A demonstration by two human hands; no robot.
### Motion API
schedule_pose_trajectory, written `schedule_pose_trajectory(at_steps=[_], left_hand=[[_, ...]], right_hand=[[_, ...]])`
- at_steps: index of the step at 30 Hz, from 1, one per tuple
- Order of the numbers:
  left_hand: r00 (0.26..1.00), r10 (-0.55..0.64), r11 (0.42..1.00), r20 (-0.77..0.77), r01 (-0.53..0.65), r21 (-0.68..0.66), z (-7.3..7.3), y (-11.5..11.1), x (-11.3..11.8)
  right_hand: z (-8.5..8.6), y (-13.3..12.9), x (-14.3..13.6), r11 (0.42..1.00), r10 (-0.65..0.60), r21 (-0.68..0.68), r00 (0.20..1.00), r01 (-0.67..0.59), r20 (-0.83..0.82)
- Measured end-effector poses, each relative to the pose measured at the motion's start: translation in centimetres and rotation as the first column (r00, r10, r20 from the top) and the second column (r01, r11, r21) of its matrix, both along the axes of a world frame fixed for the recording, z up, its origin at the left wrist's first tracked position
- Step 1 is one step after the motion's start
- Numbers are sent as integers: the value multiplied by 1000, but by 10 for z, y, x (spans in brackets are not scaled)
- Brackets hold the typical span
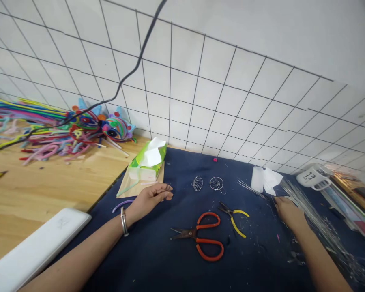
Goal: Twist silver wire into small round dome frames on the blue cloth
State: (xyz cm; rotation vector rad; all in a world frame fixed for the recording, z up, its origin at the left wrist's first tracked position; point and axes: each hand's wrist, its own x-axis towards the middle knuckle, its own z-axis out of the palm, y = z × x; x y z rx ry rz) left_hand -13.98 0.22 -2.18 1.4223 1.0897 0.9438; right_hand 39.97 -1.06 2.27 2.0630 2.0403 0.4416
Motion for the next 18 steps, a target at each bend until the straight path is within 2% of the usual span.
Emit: schedule_pose_trajectory(at_steps=[4, 7, 10, 14, 18], left_hand=[[1000, 3, 1000, -28, -3, 1, -2, 1, -2], [999, -4, 1000, -44, 4, -3, -2, 2, -2], [999, -6, 1000, -44, 5, -10, 1, 1, -1], [998, -8, 1000, -64, 8, -11, 5, -1, -1], [998, -27, 1000, -52, 27, -1, 4, -1, -2]], right_hand=[[0, 1, -8, 997, 53, 45, 996, -56, 72], [-5, 6, -16, 995, 88, -44, 994, -86, 67], [-13, 15, -24, 991, 51, -130, 996, -42, 72], [-21, 25, -26, 992, 14, -127, 996, -3, 90], [-18, 24, -20, 994, 13, -112, 995, -1, 100]])
